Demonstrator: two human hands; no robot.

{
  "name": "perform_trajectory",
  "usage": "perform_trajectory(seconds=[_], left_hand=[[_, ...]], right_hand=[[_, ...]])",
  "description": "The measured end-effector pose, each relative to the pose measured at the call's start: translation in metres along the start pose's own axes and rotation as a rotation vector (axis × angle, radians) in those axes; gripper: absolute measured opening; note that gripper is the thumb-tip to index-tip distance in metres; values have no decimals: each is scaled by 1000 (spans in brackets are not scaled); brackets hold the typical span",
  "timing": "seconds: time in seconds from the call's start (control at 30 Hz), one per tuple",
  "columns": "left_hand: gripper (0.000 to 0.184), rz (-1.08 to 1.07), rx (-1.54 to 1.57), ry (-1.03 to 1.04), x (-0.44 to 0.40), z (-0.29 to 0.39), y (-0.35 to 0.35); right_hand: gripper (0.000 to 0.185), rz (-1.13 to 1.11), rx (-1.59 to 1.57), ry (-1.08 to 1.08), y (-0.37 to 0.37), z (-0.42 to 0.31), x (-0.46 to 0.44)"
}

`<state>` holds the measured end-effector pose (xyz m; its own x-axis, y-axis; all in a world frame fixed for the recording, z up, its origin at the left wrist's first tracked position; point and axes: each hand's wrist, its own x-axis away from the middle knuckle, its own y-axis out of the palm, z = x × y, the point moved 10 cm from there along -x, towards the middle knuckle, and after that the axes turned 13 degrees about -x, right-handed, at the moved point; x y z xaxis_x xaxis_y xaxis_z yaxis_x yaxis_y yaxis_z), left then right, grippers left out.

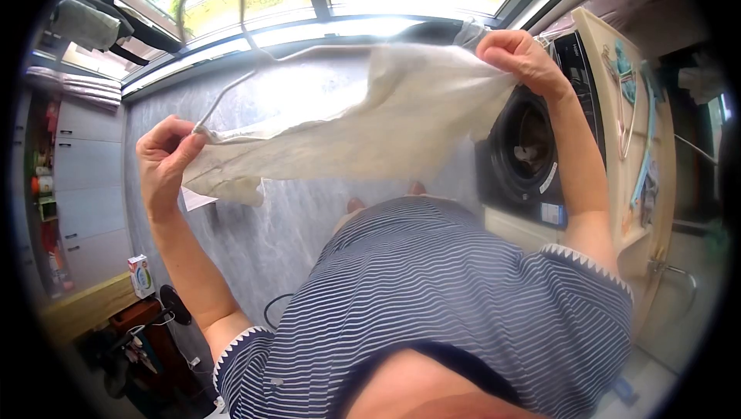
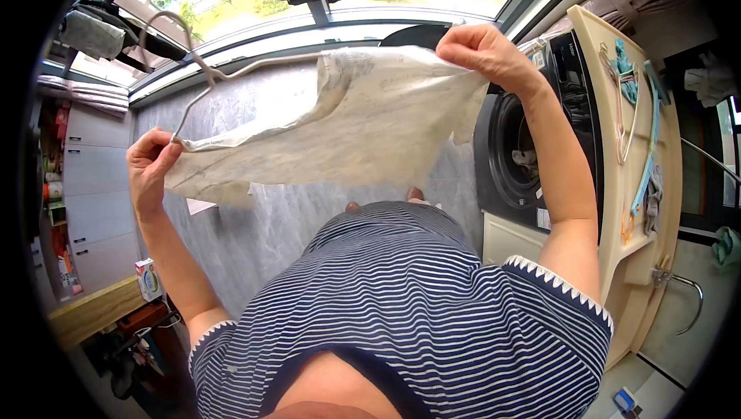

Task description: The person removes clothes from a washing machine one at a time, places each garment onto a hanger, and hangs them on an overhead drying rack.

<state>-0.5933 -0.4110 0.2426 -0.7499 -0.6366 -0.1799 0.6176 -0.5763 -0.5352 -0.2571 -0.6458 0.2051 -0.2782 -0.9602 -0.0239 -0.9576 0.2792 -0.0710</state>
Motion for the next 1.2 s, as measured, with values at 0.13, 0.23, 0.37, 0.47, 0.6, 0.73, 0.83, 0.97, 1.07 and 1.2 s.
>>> perform_trajectory(seconds=[0.13,0.23,0.37,0.47,0.6,0.73,0.83,0.97,1.07,1.2], left_hand=[[10,36,33,6,2,-2,3],[10,41,31,26,3,-4,0],[11,48,37,28,8,0,-1],[10,56,26,28,12,3,-4],[7,40,-2,-4,19,-7,-13],[8,27,-18,-9,27,-15,-25],[10,17,-3,16,31,-16,-29],[11,-5,8,8,35,-15,-33],[12,-23,4,3,37,-16,-35],[11,-20,-30,8,36,-12,-31]], right_hand=[[27,5,68,23,-2,8,-3],[24,92,344,52,-11,7,-2],[24,110,510,1,-10,16,-4],[23,14,485,45,10,34,-2],[18,50,172,45,7,54,-4],[15,-28,-86,113,8,51,-1],[12,-62,-161,124,23,36,2],[13,-117,-189,204,26,43,2],[14,-166,-341,206,31,35,4],[22,-204,-191,264,48,25,7]])
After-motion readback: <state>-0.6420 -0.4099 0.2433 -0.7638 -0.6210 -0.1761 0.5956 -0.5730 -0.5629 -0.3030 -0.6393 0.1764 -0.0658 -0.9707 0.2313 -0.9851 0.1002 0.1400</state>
